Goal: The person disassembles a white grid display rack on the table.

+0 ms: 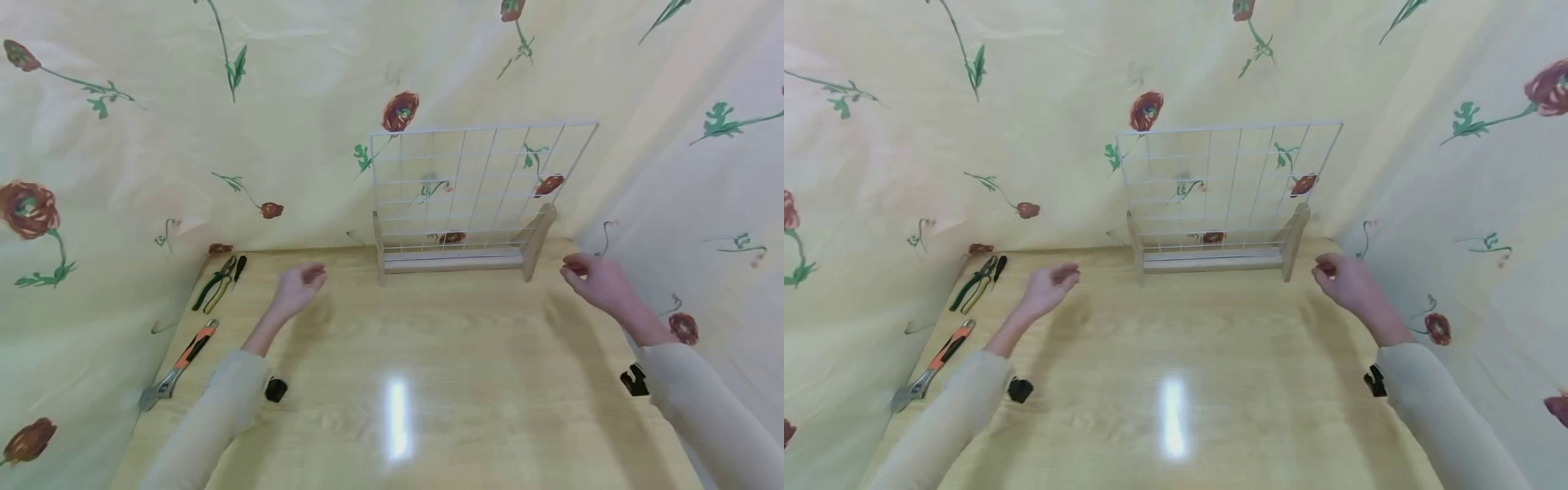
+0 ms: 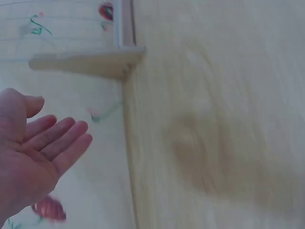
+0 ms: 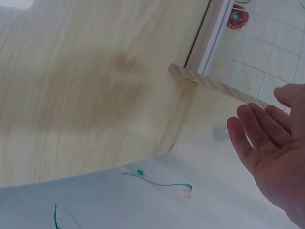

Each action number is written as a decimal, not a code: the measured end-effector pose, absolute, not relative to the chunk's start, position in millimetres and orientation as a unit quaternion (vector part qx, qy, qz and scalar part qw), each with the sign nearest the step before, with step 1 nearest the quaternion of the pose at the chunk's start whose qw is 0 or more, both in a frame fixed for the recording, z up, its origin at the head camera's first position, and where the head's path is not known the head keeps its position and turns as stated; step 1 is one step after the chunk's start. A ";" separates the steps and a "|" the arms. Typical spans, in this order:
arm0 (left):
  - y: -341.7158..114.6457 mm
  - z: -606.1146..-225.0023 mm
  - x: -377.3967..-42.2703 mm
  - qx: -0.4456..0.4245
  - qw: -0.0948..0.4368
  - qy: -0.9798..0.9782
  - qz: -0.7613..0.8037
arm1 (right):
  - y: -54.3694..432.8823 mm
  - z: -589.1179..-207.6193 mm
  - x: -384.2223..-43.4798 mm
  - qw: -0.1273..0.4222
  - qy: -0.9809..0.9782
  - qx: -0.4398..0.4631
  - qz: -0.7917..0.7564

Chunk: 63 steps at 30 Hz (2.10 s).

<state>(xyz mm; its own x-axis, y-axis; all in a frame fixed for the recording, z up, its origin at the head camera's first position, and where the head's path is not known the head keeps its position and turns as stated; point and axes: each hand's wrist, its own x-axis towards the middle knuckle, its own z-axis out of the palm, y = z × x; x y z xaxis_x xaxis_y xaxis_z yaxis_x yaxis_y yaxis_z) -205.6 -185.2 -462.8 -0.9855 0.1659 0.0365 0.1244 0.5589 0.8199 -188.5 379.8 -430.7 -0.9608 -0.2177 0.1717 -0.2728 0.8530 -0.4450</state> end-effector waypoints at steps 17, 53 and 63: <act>-83.0 -440.6 -287.1 0.083 0.021 0.842 0.532 | 377.7 -416.4 -269.0 0.035 -0.900 0.034 0.434; -79.6 -446.4 -288.6 0.078 -0.005 0.852 0.518 | 370.7 -417.8 -282.6 -0.036 -0.874 0.077 0.478; -79.3 -443.5 -286.3 0.090 -0.010 0.857 0.507 | 371.6 -415.1 -277.1 -0.028 -0.883 0.079 0.461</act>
<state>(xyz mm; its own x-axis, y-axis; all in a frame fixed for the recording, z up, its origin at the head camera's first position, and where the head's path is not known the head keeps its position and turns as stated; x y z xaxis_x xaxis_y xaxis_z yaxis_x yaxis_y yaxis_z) -286.3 -79.3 -443.5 -0.9837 0.1444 0.1075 0.1637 0.4688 0.8680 -277.1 371.6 -415.1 -0.9859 -0.1653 0.0243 -0.1143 0.5615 -0.8195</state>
